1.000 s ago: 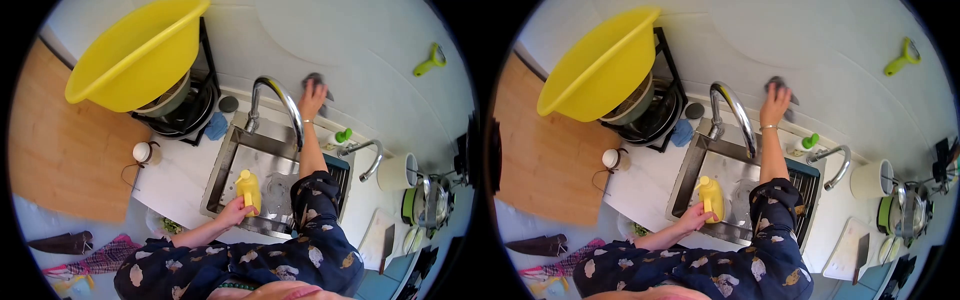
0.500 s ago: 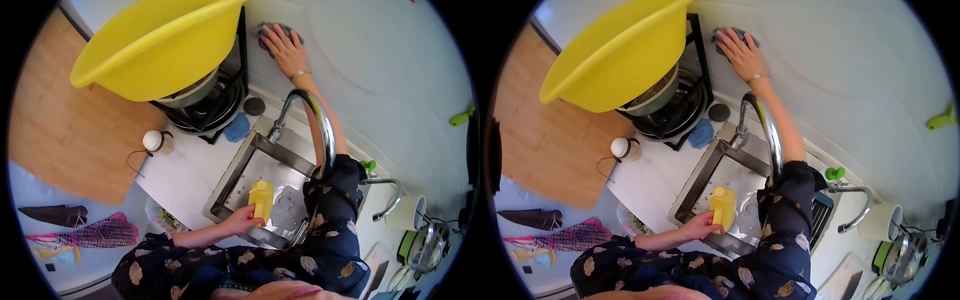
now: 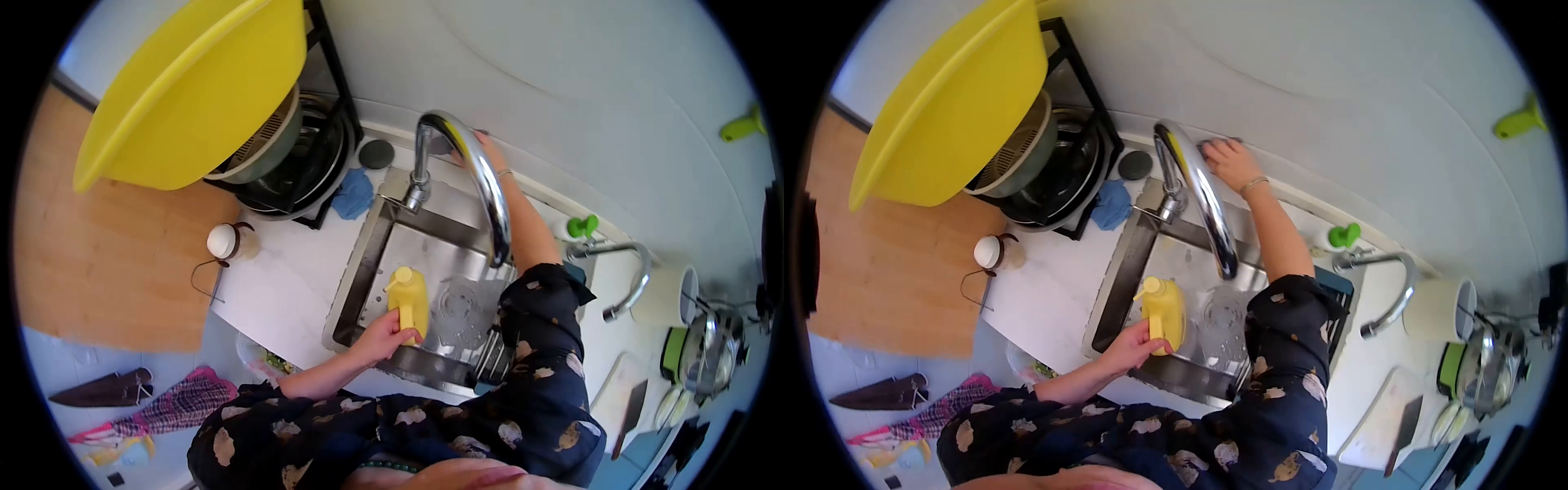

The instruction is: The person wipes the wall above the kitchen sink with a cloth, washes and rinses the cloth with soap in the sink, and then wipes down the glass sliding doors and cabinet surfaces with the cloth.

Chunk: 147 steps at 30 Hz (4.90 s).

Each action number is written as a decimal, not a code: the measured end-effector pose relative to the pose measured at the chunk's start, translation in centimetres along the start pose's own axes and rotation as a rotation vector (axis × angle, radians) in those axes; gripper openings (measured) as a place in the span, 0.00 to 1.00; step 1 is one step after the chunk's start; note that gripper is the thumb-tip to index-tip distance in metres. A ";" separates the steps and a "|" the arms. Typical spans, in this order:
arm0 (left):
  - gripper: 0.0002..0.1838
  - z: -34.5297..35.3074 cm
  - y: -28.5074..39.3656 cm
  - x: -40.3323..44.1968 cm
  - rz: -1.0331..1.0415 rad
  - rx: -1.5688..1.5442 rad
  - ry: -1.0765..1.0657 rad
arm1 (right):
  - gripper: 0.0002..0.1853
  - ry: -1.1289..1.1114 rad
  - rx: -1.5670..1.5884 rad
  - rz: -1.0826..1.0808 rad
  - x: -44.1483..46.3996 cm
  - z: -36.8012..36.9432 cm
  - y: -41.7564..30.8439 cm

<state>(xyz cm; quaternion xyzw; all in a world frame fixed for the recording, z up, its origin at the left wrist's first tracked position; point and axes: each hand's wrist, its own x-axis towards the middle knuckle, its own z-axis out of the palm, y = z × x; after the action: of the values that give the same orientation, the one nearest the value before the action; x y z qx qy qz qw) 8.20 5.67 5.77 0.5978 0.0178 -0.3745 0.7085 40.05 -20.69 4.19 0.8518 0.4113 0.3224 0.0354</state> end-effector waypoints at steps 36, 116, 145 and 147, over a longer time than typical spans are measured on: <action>0.06 7.7 10.1 9.5 0.361 -0.316 -0.023 | 0.16 0.165 0.938 1.568 -16.4 -22.1 -16.6; 0.26 31.9 38.6 20.4 1.857 1.492 0.829 | 0.28 0.964 -0.829 1.002 -14.4 -50.6 31.4; 0.32 31.2 33.2 28.2 1.827 2.045 0.465 | 0.34 0.423 -0.588 0.973 -20.0 -40.5 23.3; 0.32 31.3 33.1 28.3 1.828 2.053 0.478 | 0.35 0.242 -0.579 0.777 -18.2 -41.9 22.8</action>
<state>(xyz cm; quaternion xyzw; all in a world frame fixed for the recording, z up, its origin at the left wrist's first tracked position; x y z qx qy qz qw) 33.61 -35.51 28.90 0.6924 -0.5343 0.4797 -0.0705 23.06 -57.47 35.22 0.8538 -0.0418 0.5092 0.0995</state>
